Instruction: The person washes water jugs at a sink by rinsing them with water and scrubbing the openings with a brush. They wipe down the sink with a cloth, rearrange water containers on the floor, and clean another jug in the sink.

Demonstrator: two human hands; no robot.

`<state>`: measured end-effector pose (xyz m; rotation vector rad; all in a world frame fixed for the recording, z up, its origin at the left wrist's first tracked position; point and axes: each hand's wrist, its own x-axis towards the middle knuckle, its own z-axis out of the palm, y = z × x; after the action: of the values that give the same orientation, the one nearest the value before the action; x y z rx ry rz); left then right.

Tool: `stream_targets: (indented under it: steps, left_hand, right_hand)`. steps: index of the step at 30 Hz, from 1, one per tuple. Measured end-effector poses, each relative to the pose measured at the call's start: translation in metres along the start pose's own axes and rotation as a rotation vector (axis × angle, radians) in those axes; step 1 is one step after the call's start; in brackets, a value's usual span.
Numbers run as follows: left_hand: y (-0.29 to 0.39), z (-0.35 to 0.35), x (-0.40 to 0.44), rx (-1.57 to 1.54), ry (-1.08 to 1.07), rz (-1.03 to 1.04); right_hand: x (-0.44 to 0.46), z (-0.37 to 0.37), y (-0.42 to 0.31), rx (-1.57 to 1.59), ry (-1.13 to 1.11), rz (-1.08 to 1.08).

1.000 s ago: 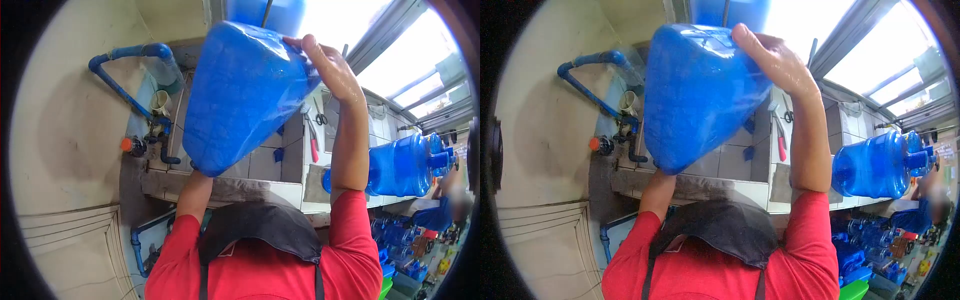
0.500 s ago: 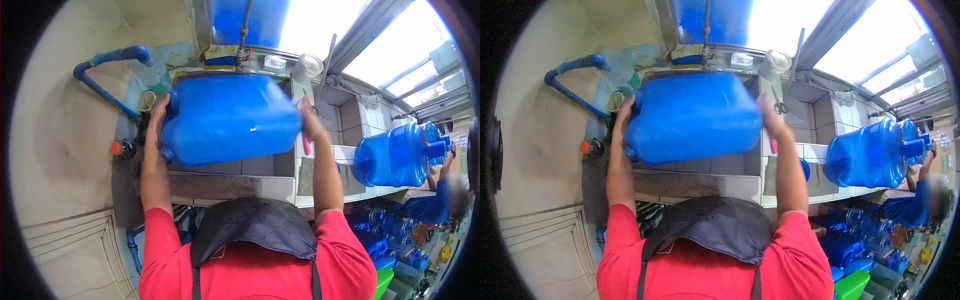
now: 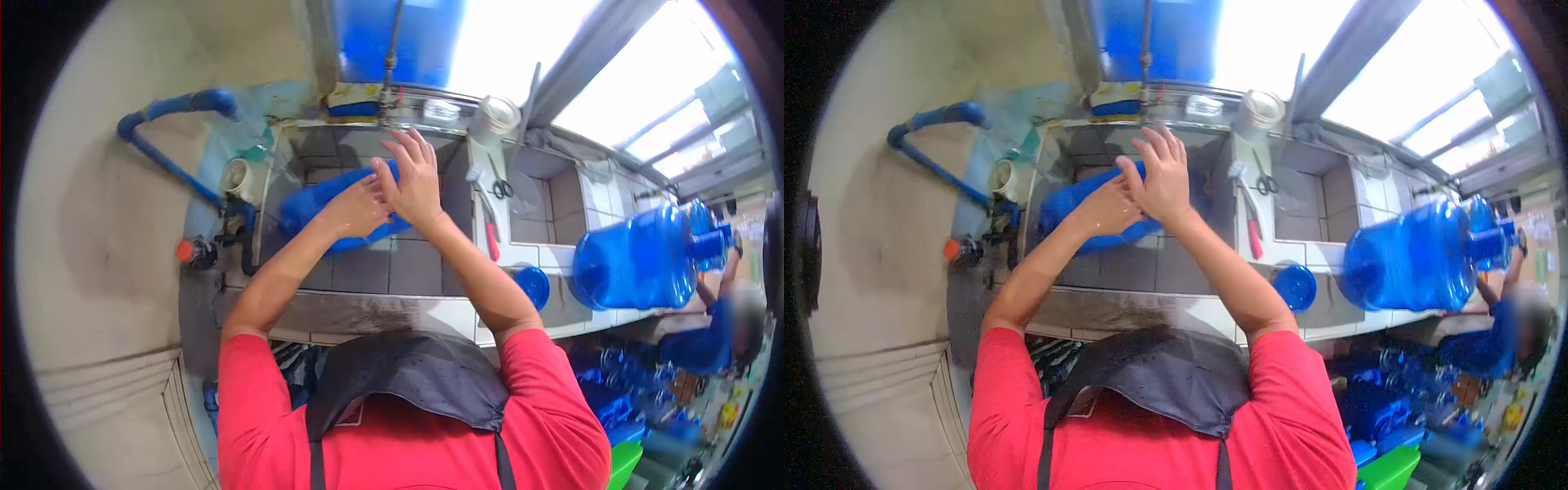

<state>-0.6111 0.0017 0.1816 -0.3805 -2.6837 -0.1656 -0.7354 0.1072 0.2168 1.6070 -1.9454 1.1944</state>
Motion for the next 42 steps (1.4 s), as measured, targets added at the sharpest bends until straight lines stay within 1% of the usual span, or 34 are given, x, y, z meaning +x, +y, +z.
stream_targets:
  steps: [1, 2, 3, 4, 5, 6, 7, 8, 9, 10, 11, 12, 13, 16, 18, 19, 20, 21, 22, 23, 24, 25, 26, 27, 29, 30, 31, 33, 34, 36, 37, 39, 40, 42]
  left_hand:
    - [-0.002, -0.006, -0.001, 0.102, 0.018, -0.023]
    - [-0.014, -0.011, -0.008, 0.117, 0.018, -0.05]
    - [-0.033, -0.017, -0.015, 0.046, 0.065, -0.231]
    - [-0.05, -0.021, -0.024, -0.028, 0.118, -0.408]
    - [-0.063, -0.028, -0.043, -0.002, 0.295, -0.455]
    - [-0.069, -0.028, -0.061, -0.016, 0.365, -0.686]
    - [-0.076, -0.039, -0.077, 0.032, 0.388, -0.77]
    - [-0.084, -0.038, -0.099, 0.072, 0.363, -0.842]
    - [-0.089, -0.034, -0.117, 0.11, 0.334, -0.914]
    - [-0.085, -0.04, -0.122, 0.117, 0.339, -0.931]
    - [-0.08, -0.047, -0.127, 0.06, 0.182, -0.993]
    - [-0.074, -0.052, -0.13, -0.001, 0.026, -1.05]
    - [-0.07, -0.051, -0.133, 0.002, 0.036, -1.067]
    - [-0.068, -0.031, -0.135, 0.19, 0.104, -0.96]
    - [-0.075, -0.022, -0.129, 0.158, 0.129, -1.009]
    - [-0.076, -0.019, -0.122, 0.125, 0.137, -1.032]
    - [-0.072, -0.026, -0.108, 0.14, 0.052, -1.124]
    - [-0.074, -0.02, -0.099, 0.14, 0.064, -1.131]
    - [-0.084, -0.012, -0.091, 0.113, 0.021, -1.271]
    - [-0.092, -0.011, -0.085, 0.082, -0.024, -1.409]
    - [-0.1, -0.013, -0.084, 0.079, -0.011, -1.411]
    - [-0.109, -0.017, -0.082, -0.265, -0.113, -1.525]
    - [-0.117, -0.019, -0.08, -0.62, -0.22, -1.604]
    - [-0.124, -0.022, -0.082, -0.624, -0.214, -1.601]
    - [-0.141, -0.018, -0.099, -0.899, -0.225, -1.573]
    - [-0.158, -0.003, -0.116, -0.969, -0.175, -1.353]
    - [-0.149, -0.004, -0.119, -0.973, -0.183, -1.348]
    - [-0.12, -0.014, -0.124, -1.207, 0.101, -1.09]
    - [-0.11, -0.012, -0.126, -1.212, 0.099, -1.091]
    - [-0.096, -0.01, -0.129, -1.394, 0.344, -1.3]
    - [-0.095, -0.002, -0.135, -1.4, 0.343, -1.3]
    - [-0.096, 0.023, -0.149, -1.555, 0.573, -1.3]
    - [-0.094, 0.024, -0.151, -1.562, 0.565, -1.3]
    - [-0.088, 0.029, -0.151, -1.456, 0.628, -1.202]
  right_hand:
    - [0.01, 0.011, 0.001, 0.024, -0.008, -0.017]
    - [0.018, 0.024, 0.004, 0.15, -0.198, 0.104]
    - [0.022, 0.036, 0.004, 0.267, -0.392, 0.225]
    - [0.022, 0.052, 0.002, 0.241, -0.393, 0.237]
    - [0.018, 0.064, 0.0, 0.248, -0.406, 0.218]
    - [0.013, 0.074, -0.001, 0.15, -0.478, 0.097]
    - [0.01, 0.081, -0.005, 0.052, -0.544, -0.025]
    - [0.007, 0.082, -0.014, -0.059, -0.521, -0.071]
    - [0.005, 0.088, -0.02, -0.049, -0.53, -0.085]
    - [0.003, 0.094, -0.024, -0.097, -0.483, -0.036]
    - [0.001, 0.098, -0.027, -0.145, -0.435, 0.012]
    - [-0.002, 0.1, -0.029, -0.138, -0.444, -0.003]
    - [-0.005, 0.099, -0.032, -0.172, -0.414, 0.017]
    - [-0.013, 0.098, -0.038, -0.246, -0.373, -0.004]
    - [-0.01, 0.086, -0.044, -0.415, -0.357, -0.058]
    - [-0.007, 0.085, -0.039, -0.416, -0.363, -0.077]
    - [-0.004, 0.086, -0.031, -0.409, -0.426, -0.099]
    - [0.0, 0.086, -0.022, -0.403, -0.485, -0.118]
    - [0.002, 0.086, -0.012, -0.318, -0.476, -0.128]
    - [0.003, 0.082, -0.006, -0.324, -0.474, -0.138]
    - [0.003, 0.076, -0.001, -0.188, -0.514, -0.053]
    - [0.003, 0.071, 0.003, -0.052, -0.554, 0.032]
    - [0.001, 0.068, 0.008, -0.059, -0.554, 0.024]
    - [-0.002, 0.066, 0.013, -0.05, -0.517, -0.019]
    - [-0.006, 0.06, 0.016, -0.047, -0.476, -0.047]
    - [-0.006, 0.057, 0.015, -0.058, -0.511, -0.025]
    - [-0.005, 0.056, 0.014, -0.067, -0.546, -0.003]
    - [-0.004, 0.057, 0.012, -0.07, -0.535, 0.006]
    - [-0.004, 0.058, 0.01, -0.069, -0.53, 0.008]
    - [-0.004, 0.06, 0.006, -0.087, -0.555, 0.023]
    - [-0.004, 0.061, 0.004, -0.104, -0.576, 0.039]
    - [-0.004, 0.06, 0.002, -0.094, -0.571, 0.044]
    - [-0.004, 0.059, 0.002, -0.079, -0.563, 0.046]
    - [-0.004, 0.061, 0.003, -0.108, -0.56, 0.044]
